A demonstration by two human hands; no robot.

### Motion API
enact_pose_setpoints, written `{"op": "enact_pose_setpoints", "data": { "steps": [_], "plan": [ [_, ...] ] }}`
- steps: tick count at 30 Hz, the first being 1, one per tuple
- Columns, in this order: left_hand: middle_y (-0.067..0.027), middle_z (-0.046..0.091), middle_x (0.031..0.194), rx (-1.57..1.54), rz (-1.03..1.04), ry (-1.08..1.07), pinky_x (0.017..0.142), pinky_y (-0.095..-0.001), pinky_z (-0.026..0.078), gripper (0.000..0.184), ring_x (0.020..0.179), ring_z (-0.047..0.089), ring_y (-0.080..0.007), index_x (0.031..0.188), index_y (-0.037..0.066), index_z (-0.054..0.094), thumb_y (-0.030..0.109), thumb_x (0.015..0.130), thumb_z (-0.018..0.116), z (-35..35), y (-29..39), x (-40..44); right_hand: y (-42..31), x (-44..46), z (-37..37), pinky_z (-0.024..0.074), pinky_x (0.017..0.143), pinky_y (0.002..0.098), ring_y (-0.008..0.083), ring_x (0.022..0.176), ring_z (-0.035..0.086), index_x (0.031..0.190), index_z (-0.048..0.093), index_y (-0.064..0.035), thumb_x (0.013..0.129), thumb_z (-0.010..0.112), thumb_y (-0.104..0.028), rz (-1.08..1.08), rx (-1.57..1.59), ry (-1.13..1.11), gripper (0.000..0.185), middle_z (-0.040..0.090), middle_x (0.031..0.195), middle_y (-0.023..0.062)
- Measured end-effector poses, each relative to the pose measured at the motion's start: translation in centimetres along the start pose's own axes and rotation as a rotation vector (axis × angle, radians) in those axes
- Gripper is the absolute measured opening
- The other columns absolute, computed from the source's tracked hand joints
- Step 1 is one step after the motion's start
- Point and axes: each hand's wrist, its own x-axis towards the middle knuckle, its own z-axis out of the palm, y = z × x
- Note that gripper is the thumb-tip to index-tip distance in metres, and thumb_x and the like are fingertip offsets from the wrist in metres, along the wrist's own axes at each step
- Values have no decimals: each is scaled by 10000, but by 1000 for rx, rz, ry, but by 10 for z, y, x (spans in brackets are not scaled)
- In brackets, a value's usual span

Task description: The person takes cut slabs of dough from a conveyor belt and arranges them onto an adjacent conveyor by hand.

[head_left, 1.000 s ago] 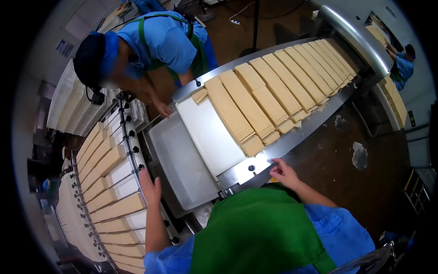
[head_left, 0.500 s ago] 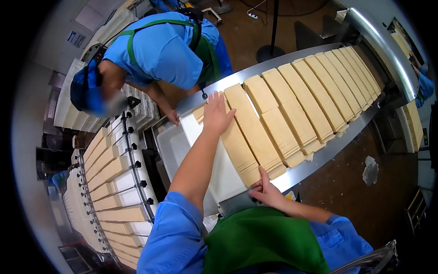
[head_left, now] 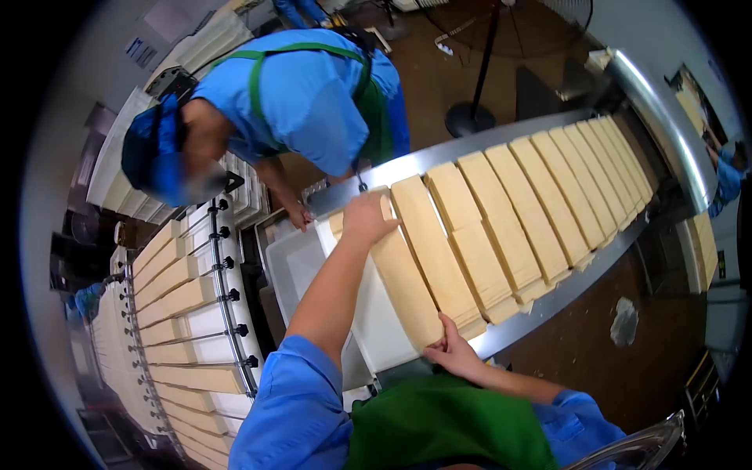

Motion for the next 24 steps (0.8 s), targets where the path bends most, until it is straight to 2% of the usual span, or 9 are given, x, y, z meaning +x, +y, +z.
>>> {"op": "enact_pose_setpoints", "data": {
  "steps": [6,9,11,13,15,17,20,22,24],
  "plan": [
    [-204,631,1191,-93,-84,43,1012,-423,463,820,1180,570,-375,1223,15,571,538,644,825,-11,-78,-57,-42,4,9,544,695,367,259,764,688,1501,244,-34,816,787,-386,35,-495,18,943,682,861,156],
    [-242,613,1231,-335,-253,-29,1035,-411,450,988,1224,554,-377,1354,27,498,533,590,870,-17,-111,-93,-39,6,23,557,721,417,335,796,710,1486,291,-44,780,787,-479,-54,-654,65,965,701,876,202],
    [-280,566,1312,-369,66,-128,1062,-428,428,1166,1268,517,-410,1479,72,391,503,533,918,-15,-133,-118,-37,6,31,564,743,442,365,849,714,1471,320,-57,746,790,-549,-61,-933,238,995,709,943,229],
    [-290,536,1343,-259,88,-227,1066,-457,422,1246,1264,499,-449,1536,145,338,468,497,945,-20,-138,-149,-50,5,42,565,756,468,394,876,709,1448,342,-67,697,791,-624,23,-1018,218,1037,708,969,248],
    [-284,519,1342,-130,245,-215,1056,-475,428,1163,1255,491,-459,1497,178,397,429,497,938,-6,-154,-182,-44,11,50,563,758,479,394,880,707,1394,376,-65,673,804,-617,28,-1144,361,1004,708,973,242],
    [-276,492,1349,-232,151,-162,1035,-478,444,1018,1237,496,-443,1428,203,479,371,526,920,0,-158,-220,-36,14,53,561,749,477,395,872,703,1320,433,-84,648,822,-584,35,-1197,401,924,709,955,216],
    [-252,426,1386,-297,70,202,1000,-466,479,828,1182,520,-431,1334,216,551,229,577,885,21,-165,-280,-26,9,64,557,748,480,392,884,697,1253,491,-99,619,839,-493,-151,-1201,396,824,704,953,194],
    [-254,418,1395,-286,2,301,1006,-472,473,800,1187,517,-424,1324,217,565,209,586,873,2,-172,-332,-25,1,83,556,727,480,394,842,692,1239,526,-109,592,843,-425,-476,-1186,476,786,700,926,184],
    [-261,404,1412,-289,-28,491,1023,-480,457,735,1210,501,-430,1300,225,603,189,610,853,-11,-182,-380,-33,-10,111,557,719,475,388,828,693,1247,530,-109,588,839,-406,-561,-1219,452,786,700,921,180]
  ]
}}
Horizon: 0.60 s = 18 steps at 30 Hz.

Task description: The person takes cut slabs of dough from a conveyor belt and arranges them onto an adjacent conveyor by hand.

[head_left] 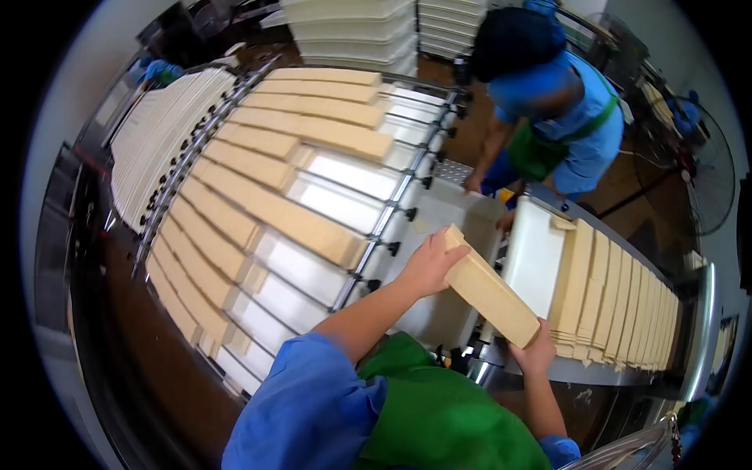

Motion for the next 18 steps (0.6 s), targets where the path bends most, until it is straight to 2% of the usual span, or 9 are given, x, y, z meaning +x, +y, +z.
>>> {"op": "enact_pose_setpoints", "data": {
  "steps": [2,7,9,10,12,13,15,16,18],
  "plan": [
    [-264,410,1405,51,-71,58,1027,-481,455,728,1217,496,-443,1300,220,602,200,617,853,-57,-8,-46,-45,-3,-6,558,710,470,383,814,693,1254,533,-109,583,834,-387,-88,-9,26,787,700,915,175],
    [-276,431,1383,134,-243,219,1032,-487,452,770,1237,490,-460,1332,197,573,262,625,871,-154,-76,-166,-177,1,0,566,659,442,341,753,705,1268,520,-94,608,834,-471,-396,3,-234,822,705,901,166],
    [-281,458,1364,-43,-408,41,1026,-496,455,822,1229,504,-444,1368,182,539,363,639,874,-187,-105,-203,-228,4,7,564,641,441,335,735,707,1256,519,-85,632,821,-513,-461,-34,-319,815,706,878,168],
    [-281,458,1364,-43,-414,52,1026,-496,455,822,1229,504,-444,1368,182,539,363,639,874,-193,-117,-212,-250,7,9,563,622,440,329,717,708,1244,519,-77,656,809,-556,-507,-75,-404,813,708,855,170],
    [-269,501,1342,-52,-700,-75,1048,-483,441,864,1222,516,-460,1377,139,531,396,630,879,-200,-147,-219,-291,18,9,560,613,444,332,710,707,1235,521,-71,692,778,-590,-539,-114,-490,794,705,824,171],
    [-269,501,1342,-56,-693,-75,1048,-483,441,864,1222,516,-460,1377,139,531,396,630,879,-207,-165,-216,-309,24,10,557,603,449,336,702,706,1226,523,-65,728,748,-623,-554,-147,-582,781,702,793,171],
    [-261,552,1281,61,-803,-202,1024,-495,457,849,1225,524,-426,1387,172,523,511,674,835,-215,-192,-210,-341,34,18,556,610,454,341,712,706,1241,520,-56,768,713,-628,-556,-133,-613,767,702,782,171],
    [-261,552,1281,49,-785,-202,1024,-495,457,849,1225,524,-426,1387,172,523,511,674,835,-220,-195,-213,-352,36,25,554,616,460,347,723,706,1255,518,-46,807,678,-633,-568,-115,-644,755,702,772,170],
    [-275,567,1288,373,-721,-89,1041,-498,445,775,1251,512,-436,1387,182,529,447,722,827,-235,-196,-214,-368,37,46,557,659,458,357,756,707,1306,487,-58,847,641,-613,-568,-92,-662,736,703,790,177]
  ]
}}
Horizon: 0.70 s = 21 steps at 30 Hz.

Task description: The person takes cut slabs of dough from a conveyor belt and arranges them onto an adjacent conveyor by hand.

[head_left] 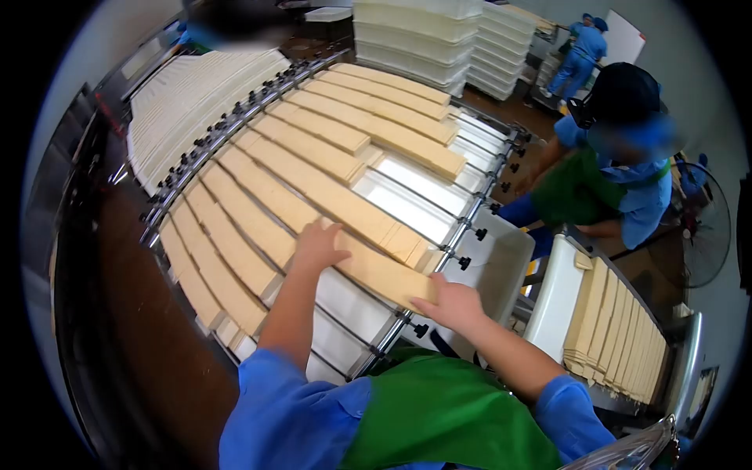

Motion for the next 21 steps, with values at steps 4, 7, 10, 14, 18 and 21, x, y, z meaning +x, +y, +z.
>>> {"op": "enact_pose_setpoints", "data": {
  "steps": [4,7,10,14,18,21],
  "plan": [
    [-272,535,1366,-149,114,193,1068,-499,424,703,1298,478,-445,1391,141,526,369,784,798,6,27,-18,0,25,35,546,683,490,384,775,695,1355,481,-64,921,595,-505,-50,210,34,629,710,814,178],
    [-240,487,1446,-407,383,58,1105,-496,388,688,1345,429,-455,1394,70,508,309,809,781,22,65,-41,16,16,40,537,744,485,400,830,683,1453,387,-135,948,587,-434,-92,420,0,620,703,884,198],
    [-215,490,1445,-568,617,-25,1125,-497,360,692,1341,433,-460,1382,14,498,261,798,775,30,109,-63,33,11,60,529,725,486,404,825,680,1479,349,-162,930,618,-327,-195,620,86,633,695,893,218],
    [-222,511,1413,-447,569,-44,1141,-480,346,681,1342,442,-434,1390,15,492,121,763,736,35,138,-69,59,-2,80,530,776,469,399,887,678,1490,318,-177,938,611,-276,-134,734,106,633,690,975,232],
    [-194,541,1371,-186,570,47,1111,-506,365,575,1317,463,-430,1304,50,592,86,740,696,28,159,-75,105,-32,80,526,824,451,390,947,673,1500,296,-141,944,602,-268,57,1001,300,648,683,1060,239],
    [-163,555,1366,112,710,63,1061,-517,401,503,1305,480,-420,1217,78,653,57,717,697,28,178,-79,164,-67,78,522,823,460,377,952,676,1506,279,-98,942,605,-314,315,989,430,686,691,1056,226]
  ]
}}
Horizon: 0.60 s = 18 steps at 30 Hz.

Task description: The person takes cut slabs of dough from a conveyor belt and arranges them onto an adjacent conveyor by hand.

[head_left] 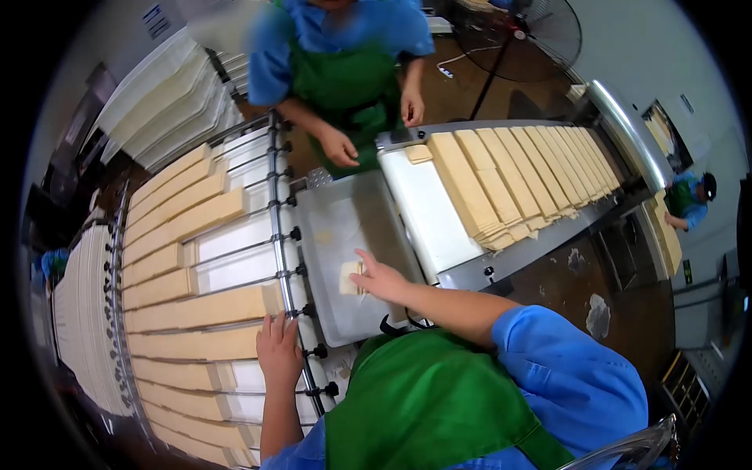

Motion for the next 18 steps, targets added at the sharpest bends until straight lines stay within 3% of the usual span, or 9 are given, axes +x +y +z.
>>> {"op": "enact_pose_setpoints", "data": {
  "steps": [2,5,11,18],
  "plan": [
    [-143,571,1347,11,41,11,1035,-523,411,426,1306,472,-417,1153,75,682,83,728,707,13,1,0,23,-13,-46,527,803,431,337,922,685,1495,309,-90,936,617,-355,116,-165,43,692,705,992,177],
    [-129,583,1325,64,-21,17,1032,-527,412,388,1294,470,-433,1145,88,689,152,764,720,12,9,4,50,-55,-101,528,767,390,286,850,685,1466,362,-93,933,629,-358,117,-95,95,652,701,903,122],
    [-140,579,1313,197,29,-11,1029,-527,419,358,1285,477,-431,1140,80,696,149,789,701,19,4,1,96,-144,-172,509,664,325,161,722,639,1363,498,-109,942,653,-279,77,30,226,480,661,808,42],
    [-151,574,1321,319,35,-43,1009,-541,428,298,1277,482,-444,1097,58,670,88,801,651,26,9,5,150,-185,-222,500,643,308,151,676,616,1318,541,-102,933,669,-233,117,72,442,426,645,775,29]
  ]
}}
